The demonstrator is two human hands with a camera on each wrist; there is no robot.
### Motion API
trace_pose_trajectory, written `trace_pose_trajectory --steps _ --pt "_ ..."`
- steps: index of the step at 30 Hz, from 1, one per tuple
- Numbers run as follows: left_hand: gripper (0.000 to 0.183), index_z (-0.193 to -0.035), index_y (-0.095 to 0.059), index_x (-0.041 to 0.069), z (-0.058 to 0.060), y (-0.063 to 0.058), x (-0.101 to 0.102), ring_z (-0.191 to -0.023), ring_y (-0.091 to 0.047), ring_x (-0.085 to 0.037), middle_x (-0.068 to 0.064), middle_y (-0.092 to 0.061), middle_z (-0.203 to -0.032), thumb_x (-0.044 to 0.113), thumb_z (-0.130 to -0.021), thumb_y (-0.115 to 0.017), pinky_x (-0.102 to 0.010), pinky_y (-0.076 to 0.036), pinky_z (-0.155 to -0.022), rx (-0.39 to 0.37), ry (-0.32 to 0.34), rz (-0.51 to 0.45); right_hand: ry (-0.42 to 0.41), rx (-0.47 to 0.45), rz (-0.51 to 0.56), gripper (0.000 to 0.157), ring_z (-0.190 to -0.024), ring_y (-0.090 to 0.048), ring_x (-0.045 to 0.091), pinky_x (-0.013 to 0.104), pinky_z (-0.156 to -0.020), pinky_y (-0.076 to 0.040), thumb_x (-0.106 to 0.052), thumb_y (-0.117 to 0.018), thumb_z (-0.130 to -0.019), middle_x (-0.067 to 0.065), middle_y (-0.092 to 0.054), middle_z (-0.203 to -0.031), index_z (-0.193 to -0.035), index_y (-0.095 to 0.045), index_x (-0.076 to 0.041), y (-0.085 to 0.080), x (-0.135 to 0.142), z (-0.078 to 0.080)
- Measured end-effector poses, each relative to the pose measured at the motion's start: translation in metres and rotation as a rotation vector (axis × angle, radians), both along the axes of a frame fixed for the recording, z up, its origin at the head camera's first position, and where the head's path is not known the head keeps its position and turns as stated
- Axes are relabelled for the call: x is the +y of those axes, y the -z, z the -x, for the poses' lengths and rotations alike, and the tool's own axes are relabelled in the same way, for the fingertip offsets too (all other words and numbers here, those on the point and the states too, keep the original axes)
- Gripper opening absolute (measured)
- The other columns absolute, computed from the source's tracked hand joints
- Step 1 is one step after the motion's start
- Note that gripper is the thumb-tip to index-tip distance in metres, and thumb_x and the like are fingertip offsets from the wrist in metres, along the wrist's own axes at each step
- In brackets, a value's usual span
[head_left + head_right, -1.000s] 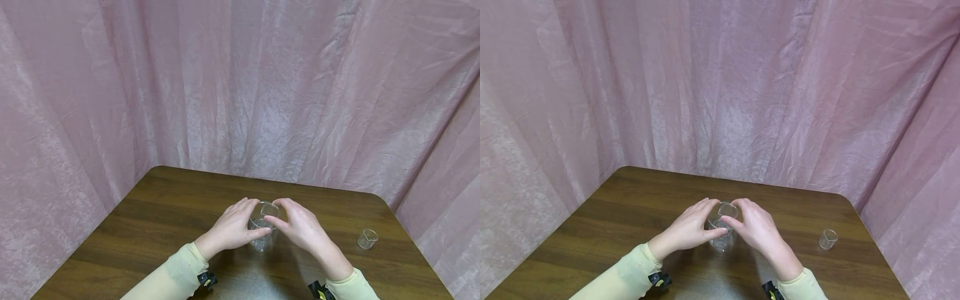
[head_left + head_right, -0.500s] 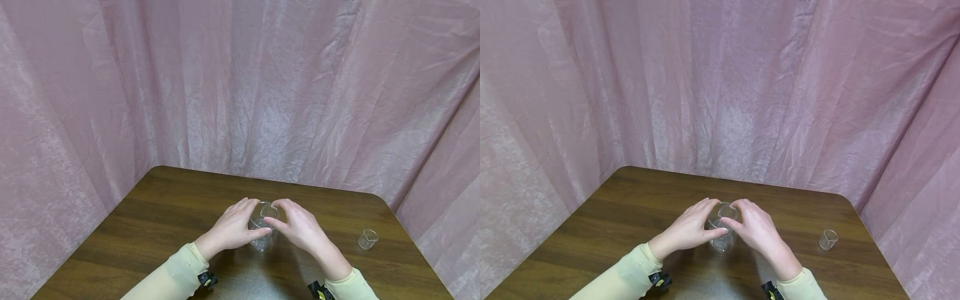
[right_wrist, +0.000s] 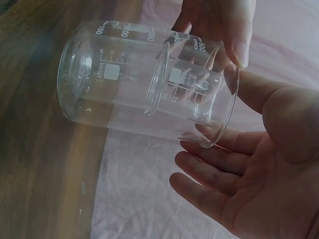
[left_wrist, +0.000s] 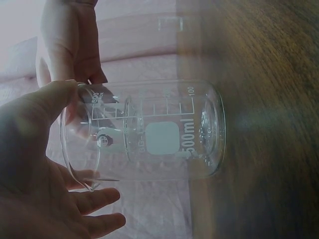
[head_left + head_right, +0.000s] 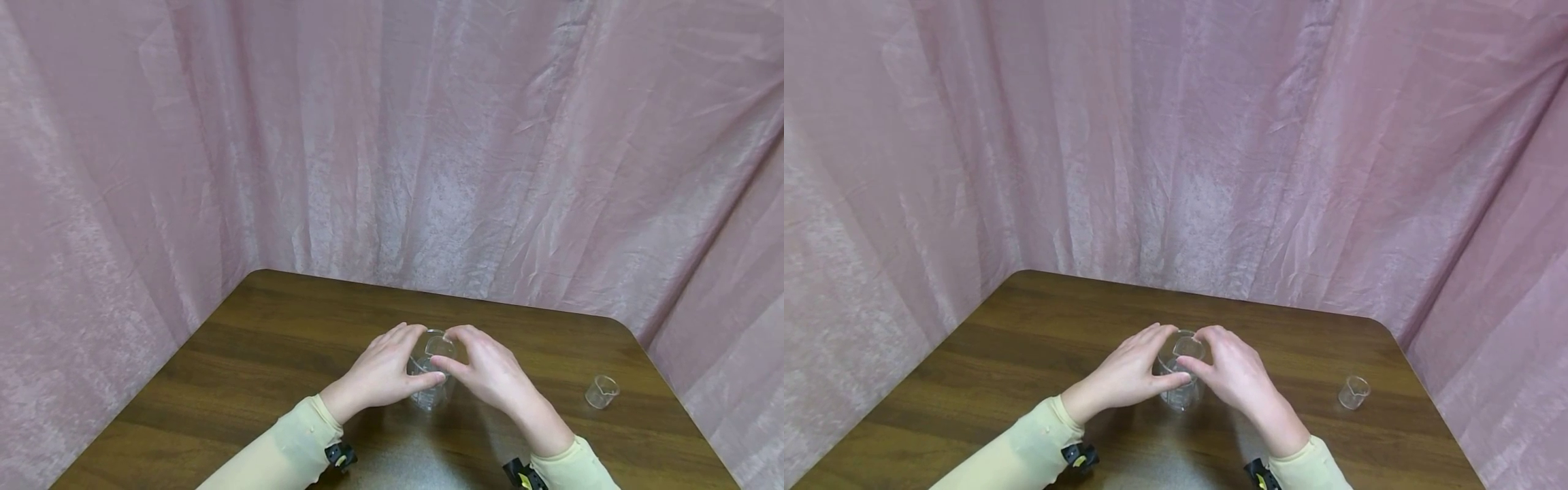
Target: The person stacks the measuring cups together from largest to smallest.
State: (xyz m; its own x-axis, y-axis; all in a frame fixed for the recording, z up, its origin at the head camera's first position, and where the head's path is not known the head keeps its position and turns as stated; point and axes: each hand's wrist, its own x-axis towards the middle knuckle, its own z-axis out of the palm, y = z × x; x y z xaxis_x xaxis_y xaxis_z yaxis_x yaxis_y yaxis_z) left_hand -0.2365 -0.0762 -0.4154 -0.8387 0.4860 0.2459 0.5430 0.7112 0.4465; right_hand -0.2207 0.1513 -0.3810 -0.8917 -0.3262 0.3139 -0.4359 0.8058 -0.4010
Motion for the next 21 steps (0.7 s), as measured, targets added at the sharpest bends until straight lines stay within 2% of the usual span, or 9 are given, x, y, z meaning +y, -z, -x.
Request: trace_pose_trajectory --steps 14,21 --pt "0.095 -0.165 -0.046 0.009 0.000 0.000 -0.001 -0.161 -0.036 -0.037 -0.008 -0.051 -0.167 0.075 -0.100 -0.065 -0.065 -0.032 -0.127 0.012 0.009 -0.004 -0.027 -0.027 -0.121 0.046 -0.115 -0.070 0.025 0.053 -0.094 -0.060 -0.050 -0.084 -0.096 0.002 -0.075 -0.122 -0.122 -0.077 -0.012 -0.011 -0.003 0.006" --pt "0.096 -0.166 -0.046 0.010 -0.001 0.000 -0.002 -0.162 -0.035 -0.036 -0.008 -0.050 -0.168 0.076 -0.100 -0.064 -0.064 -0.032 -0.128 0.007 0.005 -0.003 -0.061 -0.048 -0.183 0.049 -0.118 -0.069 0.026 0.053 -0.096 -0.059 -0.051 -0.084 -0.096 0.003 -0.076 -0.124 -0.122 -0.078 -0.010 -0.018 -0.004 0.008"
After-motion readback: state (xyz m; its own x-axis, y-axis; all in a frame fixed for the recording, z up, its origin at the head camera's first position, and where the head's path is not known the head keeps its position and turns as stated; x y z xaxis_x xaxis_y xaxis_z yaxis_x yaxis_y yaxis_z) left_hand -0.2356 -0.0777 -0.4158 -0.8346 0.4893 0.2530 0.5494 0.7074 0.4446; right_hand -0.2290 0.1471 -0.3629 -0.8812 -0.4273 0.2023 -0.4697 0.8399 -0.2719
